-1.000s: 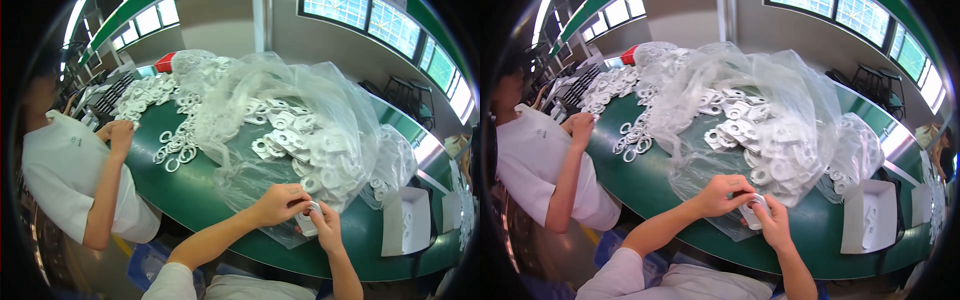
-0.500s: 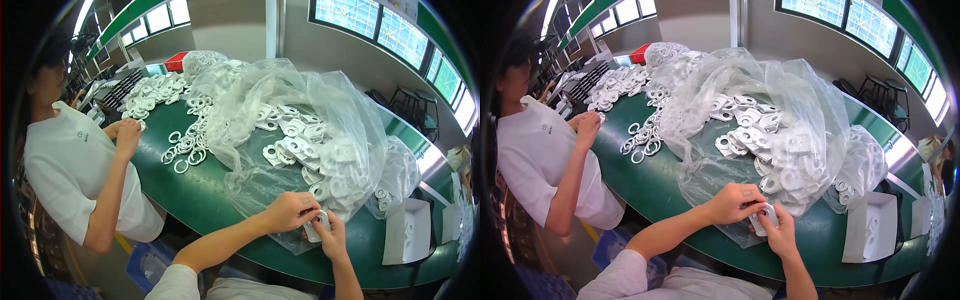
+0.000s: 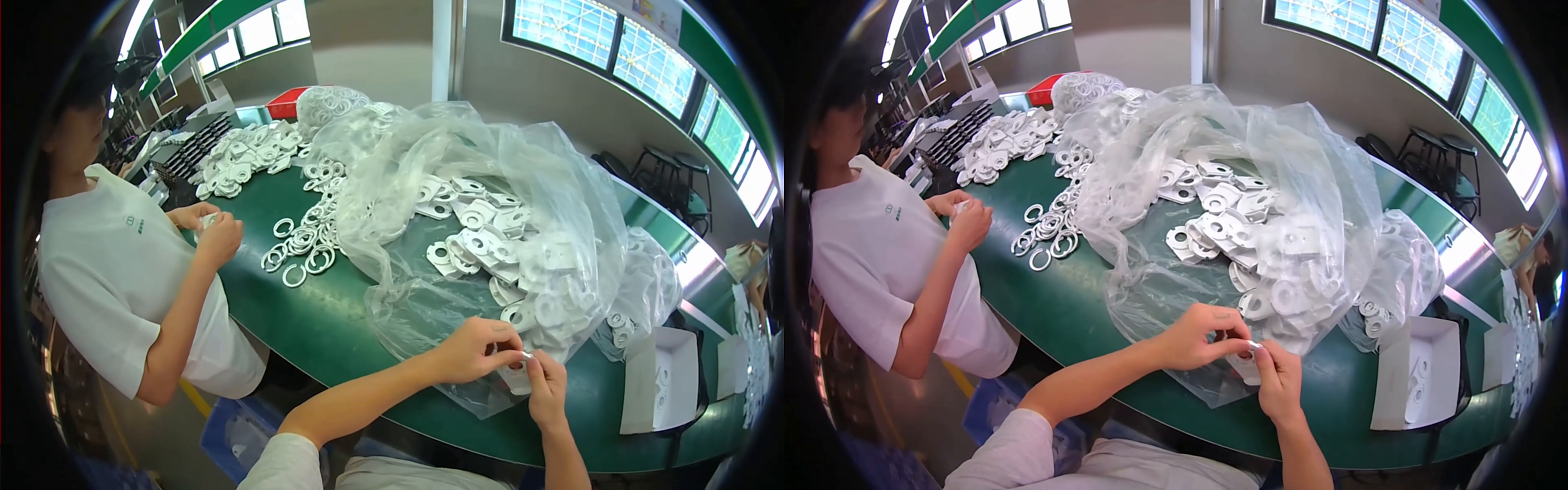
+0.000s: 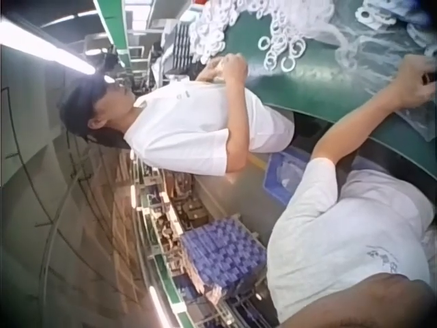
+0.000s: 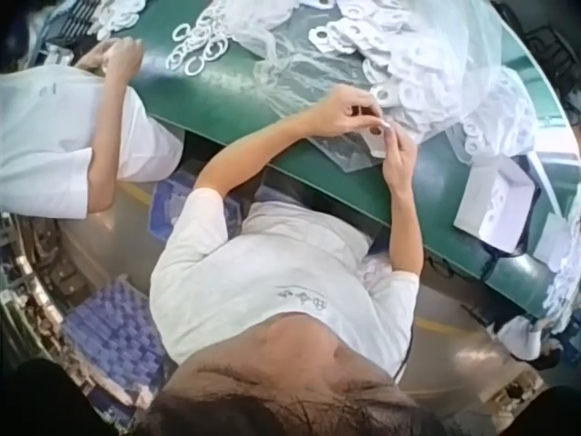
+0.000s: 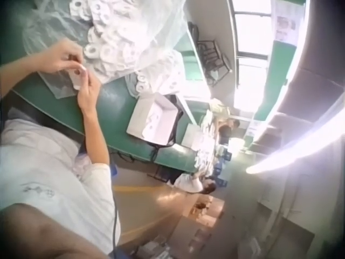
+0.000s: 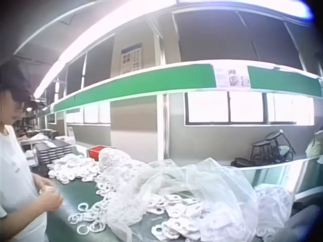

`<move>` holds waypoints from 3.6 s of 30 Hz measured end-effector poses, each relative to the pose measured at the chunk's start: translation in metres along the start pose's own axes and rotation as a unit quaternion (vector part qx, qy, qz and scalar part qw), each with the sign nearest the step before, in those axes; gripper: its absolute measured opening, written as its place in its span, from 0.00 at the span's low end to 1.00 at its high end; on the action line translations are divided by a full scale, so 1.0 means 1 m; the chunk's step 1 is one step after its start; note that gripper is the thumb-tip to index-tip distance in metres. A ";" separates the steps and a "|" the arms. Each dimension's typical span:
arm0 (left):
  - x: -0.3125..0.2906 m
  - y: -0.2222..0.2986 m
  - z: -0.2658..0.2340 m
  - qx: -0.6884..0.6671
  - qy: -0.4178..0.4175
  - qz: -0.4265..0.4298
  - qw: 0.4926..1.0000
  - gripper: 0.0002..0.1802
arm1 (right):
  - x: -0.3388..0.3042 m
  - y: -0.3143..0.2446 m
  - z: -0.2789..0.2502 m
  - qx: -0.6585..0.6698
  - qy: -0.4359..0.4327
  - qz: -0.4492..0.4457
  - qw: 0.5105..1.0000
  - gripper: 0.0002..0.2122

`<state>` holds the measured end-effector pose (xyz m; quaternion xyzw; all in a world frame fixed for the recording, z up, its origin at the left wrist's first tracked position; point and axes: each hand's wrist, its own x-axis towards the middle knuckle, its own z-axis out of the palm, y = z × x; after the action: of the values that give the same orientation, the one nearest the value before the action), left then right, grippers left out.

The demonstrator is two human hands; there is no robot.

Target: Inspecting and assembling small white plastic components at a factory workbench.

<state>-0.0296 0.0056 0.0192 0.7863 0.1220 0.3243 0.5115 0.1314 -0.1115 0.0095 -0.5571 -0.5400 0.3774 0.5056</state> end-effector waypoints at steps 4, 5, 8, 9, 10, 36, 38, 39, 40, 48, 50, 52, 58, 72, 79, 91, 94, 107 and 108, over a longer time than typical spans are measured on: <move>0.019 -0.017 -0.027 0.091 0.217 -0.008 0.972 0.05 | -0.021 -0.018 -0.041 -0.141 0.140 -0.068 0.978 0.16; 0.027 -0.025 -0.042 0.164 0.249 -0.008 0.955 0.05 | -0.031 -0.011 -0.058 -0.069 0.244 -0.063 0.965 0.16; 0.057 -0.056 -0.075 0.340 0.288 0.030 0.895 0.11 | -0.062 -0.003 -0.148 0.001 0.453 -0.067 0.889 0.16; 0.060 -0.067 -0.082 0.332 0.292 0.037 0.896 0.11 | -0.073 -0.009 -0.176 -0.130 0.454 -0.094 0.877 0.15; 0.068 -0.080 -0.084 0.381 0.276 0.026 0.882 0.15 | -0.078 -0.017 -0.187 -0.125 0.466 -0.056 0.874 0.15; 0.020 -0.011 -0.038 -0.119 -0.001 -0.078 0.990 0.13 | 0.016 0.044 -0.145 -0.584 0.336 0.147 0.724 0.11; 0.017 -0.014 -0.030 -0.114 0.011 -0.093 0.989 0.12 | 0.018 0.046 -0.146 -0.559 0.327 0.146 0.748 0.11; 0.017 -0.016 -0.028 -0.110 0.020 -0.109 0.988 0.12 | 0.018 0.046 -0.147 -0.559 0.327 0.145 0.748 0.11; 0.017 -0.019 -0.029 -0.087 0.007 -0.087 0.992 0.14 | 0.016 0.044 -0.146 -0.548 0.346 0.127 0.751 0.10; 0.013 -0.025 -0.015 -0.205 0.057 -0.158 0.964 0.17 | 0.003 -0.029 -0.075 -0.063 0.273 -0.023 0.960 0.04; 0.014 -0.025 -0.010 -0.241 0.029 -0.157 0.957 0.15 | 0.012 -0.035 -0.047 -0.059 0.138 -0.012 0.989 0.05; 0.012 -0.025 -0.009 -0.256 0.035 -0.168 0.951 0.15 | 0.030 -0.029 -0.019 -0.133 0.122 -0.073 0.981 0.04; 0.013 -0.020 -0.002 -0.261 0.013 -0.158 0.952 0.19 | 0.041 -0.013 -0.001 -0.211 0.169 -0.156 0.950 0.02; 0.005 -0.013 -0.003 -0.181 -0.025 -0.124 0.975 0.15 | 0.029 0.006 0.007 0.155 -0.031 0.041 0.987 0.16; -0.043 0.009 -0.017 0.260 0.017 -0.008 0.966 0.18 | 0.016 -0.004 0.024 0.176 -0.088 0.090 0.976 0.16; -0.175 0.005 -0.104 0.495 0.391 -0.182 0.754 0.11 | 0.016 0.002 0.034 0.208 -0.132 0.169 0.954 0.12; -0.167 -0.012 -0.145 0.555 0.405 -0.199 0.699 0.14 | 0.016 0.005 0.036 0.212 -0.132 0.164 0.954 0.13; -0.180 0.000 -0.145 0.578 0.348 -0.228 0.701 0.05 | 0.019 0.006 0.032 0.227 -0.105 0.163 0.954 0.12; -0.176 0.004 -0.141 0.539 0.373 -0.179 0.734 0.05 | 0.019 0.005 0.032 0.229 -0.094 0.169 0.954 0.12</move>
<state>-0.2536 0.0135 -0.0072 0.7099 0.5959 0.3738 -0.0361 0.1046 -0.0869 0.0004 -0.4717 -0.3819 0.6214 0.4955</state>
